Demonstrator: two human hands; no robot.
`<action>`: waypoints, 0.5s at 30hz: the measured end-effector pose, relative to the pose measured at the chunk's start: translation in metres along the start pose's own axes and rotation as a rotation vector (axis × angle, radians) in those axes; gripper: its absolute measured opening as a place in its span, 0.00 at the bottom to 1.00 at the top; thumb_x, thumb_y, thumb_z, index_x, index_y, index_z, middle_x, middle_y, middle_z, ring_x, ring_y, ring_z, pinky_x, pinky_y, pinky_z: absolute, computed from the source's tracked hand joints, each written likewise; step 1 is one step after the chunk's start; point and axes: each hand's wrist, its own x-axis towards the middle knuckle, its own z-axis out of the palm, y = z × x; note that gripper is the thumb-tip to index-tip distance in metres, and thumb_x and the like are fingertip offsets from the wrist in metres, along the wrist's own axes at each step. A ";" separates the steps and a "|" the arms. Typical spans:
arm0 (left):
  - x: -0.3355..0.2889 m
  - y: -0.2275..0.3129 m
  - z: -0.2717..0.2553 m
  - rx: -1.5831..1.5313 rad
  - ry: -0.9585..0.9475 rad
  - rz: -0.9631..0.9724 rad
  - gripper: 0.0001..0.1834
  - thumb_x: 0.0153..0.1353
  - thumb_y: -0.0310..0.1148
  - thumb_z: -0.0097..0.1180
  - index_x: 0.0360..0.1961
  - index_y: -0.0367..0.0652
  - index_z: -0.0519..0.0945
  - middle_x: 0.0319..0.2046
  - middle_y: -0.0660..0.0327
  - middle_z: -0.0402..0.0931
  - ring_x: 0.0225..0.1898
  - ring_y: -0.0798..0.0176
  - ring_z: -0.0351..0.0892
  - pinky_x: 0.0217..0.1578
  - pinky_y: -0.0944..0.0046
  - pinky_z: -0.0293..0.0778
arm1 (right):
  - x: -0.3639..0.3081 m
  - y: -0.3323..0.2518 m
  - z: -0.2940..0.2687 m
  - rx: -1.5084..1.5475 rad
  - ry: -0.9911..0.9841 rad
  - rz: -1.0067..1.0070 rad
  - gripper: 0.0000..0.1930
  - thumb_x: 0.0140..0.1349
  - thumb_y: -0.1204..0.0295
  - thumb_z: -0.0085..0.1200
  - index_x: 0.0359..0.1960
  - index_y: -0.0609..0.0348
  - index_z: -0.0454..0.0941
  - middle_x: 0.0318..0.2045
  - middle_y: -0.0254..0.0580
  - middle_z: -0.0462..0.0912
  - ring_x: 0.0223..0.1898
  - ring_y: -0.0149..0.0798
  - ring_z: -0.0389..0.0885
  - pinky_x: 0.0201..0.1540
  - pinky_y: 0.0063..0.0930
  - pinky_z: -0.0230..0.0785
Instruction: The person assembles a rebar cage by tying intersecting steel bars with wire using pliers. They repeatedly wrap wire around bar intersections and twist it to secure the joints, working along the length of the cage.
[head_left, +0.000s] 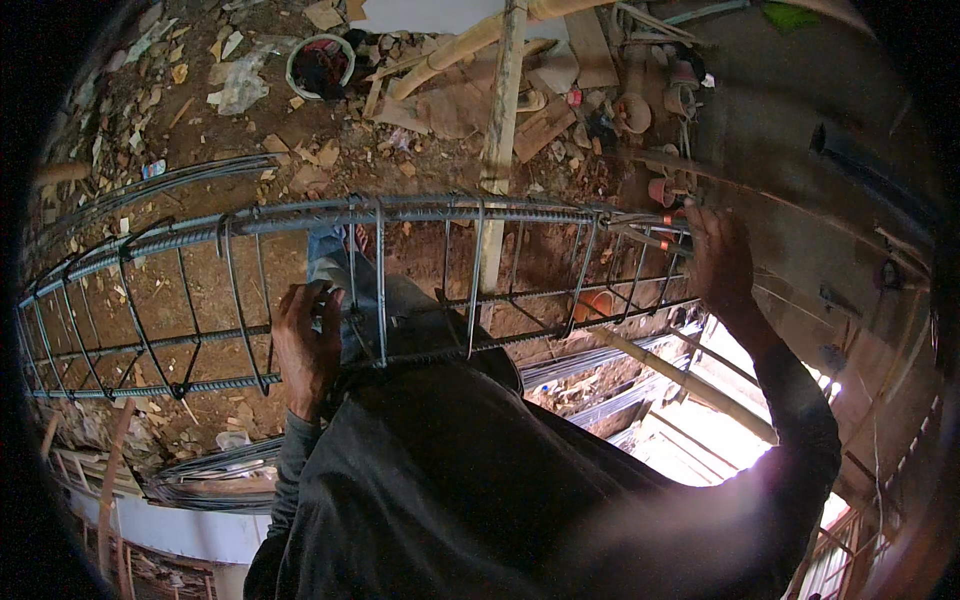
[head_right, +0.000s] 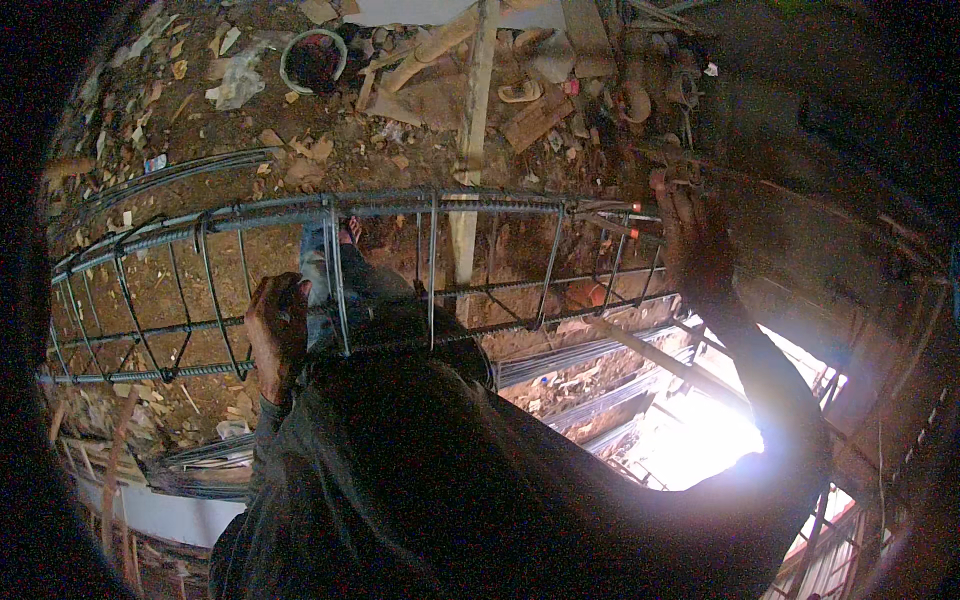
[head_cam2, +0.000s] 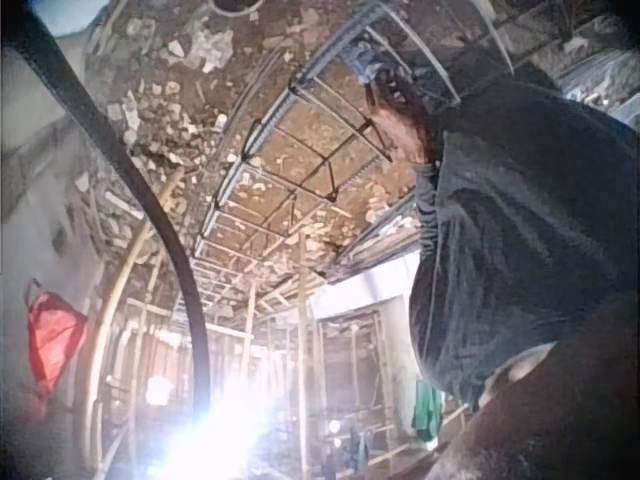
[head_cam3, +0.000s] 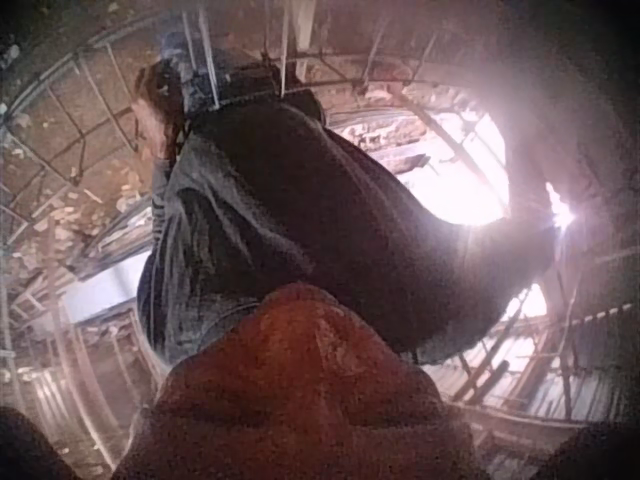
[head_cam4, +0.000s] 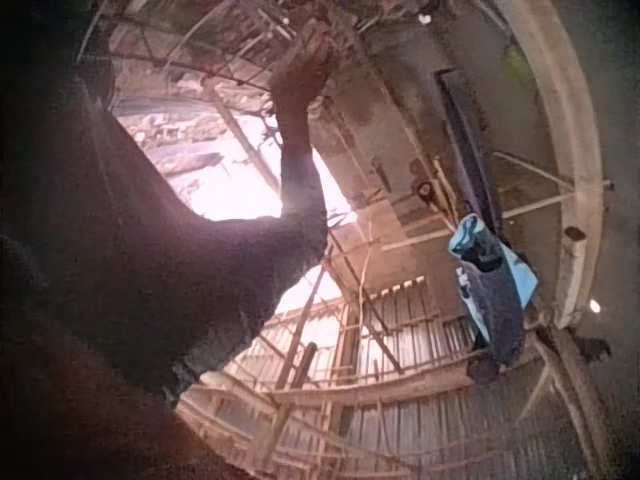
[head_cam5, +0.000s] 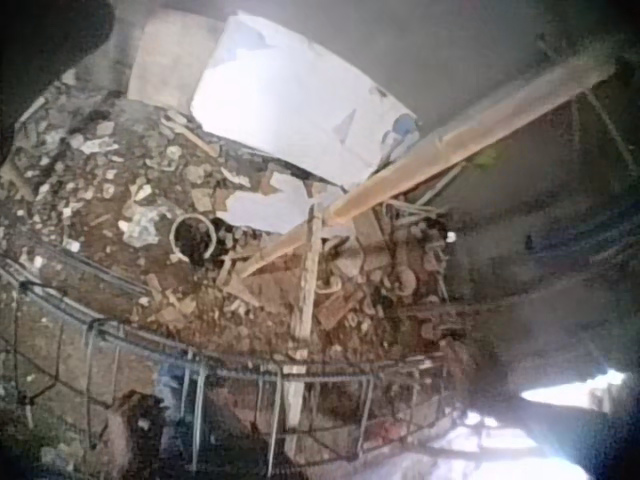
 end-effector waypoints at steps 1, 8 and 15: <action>0.000 0.001 0.000 0.001 -0.008 0.008 0.09 0.69 0.29 0.65 0.44 0.33 0.83 0.39 0.50 0.83 0.36 0.49 0.86 0.37 0.52 0.77 | 0.001 0.001 0.003 0.058 -0.042 0.025 0.46 0.45 0.68 0.76 0.70 0.62 0.69 0.49 0.50 0.75 0.51 0.52 0.75 0.54 0.53 0.70; 0.000 0.002 0.000 0.000 0.008 -0.027 0.08 0.68 0.28 0.65 0.43 0.33 0.83 0.38 0.49 0.83 0.38 0.47 0.85 0.39 0.53 0.78 | 0.008 0.022 0.027 0.159 -0.316 0.084 0.19 0.58 0.70 0.64 0.49 0.60 0.75 0.39 0.53 0.78 0.44 0.57 0.81 0.45 0.52 0.74; -0.001 0.001 0.001 0.000 0.016 -0.053 0.09 0.68 0.28 0.65 0.44 0.33 0.83 0.38 0.50 0.83 0.40 0.49 0.85 0.40 0.52 0.77 | 0.020 0.036 0.026 0.487 -0.683 0.123 0.15 0.70 0.66 0.59 0.52 0.61 0.75 0.35 0.60 0.84 0.39 0.61 0.86 0.41 0.51 0.78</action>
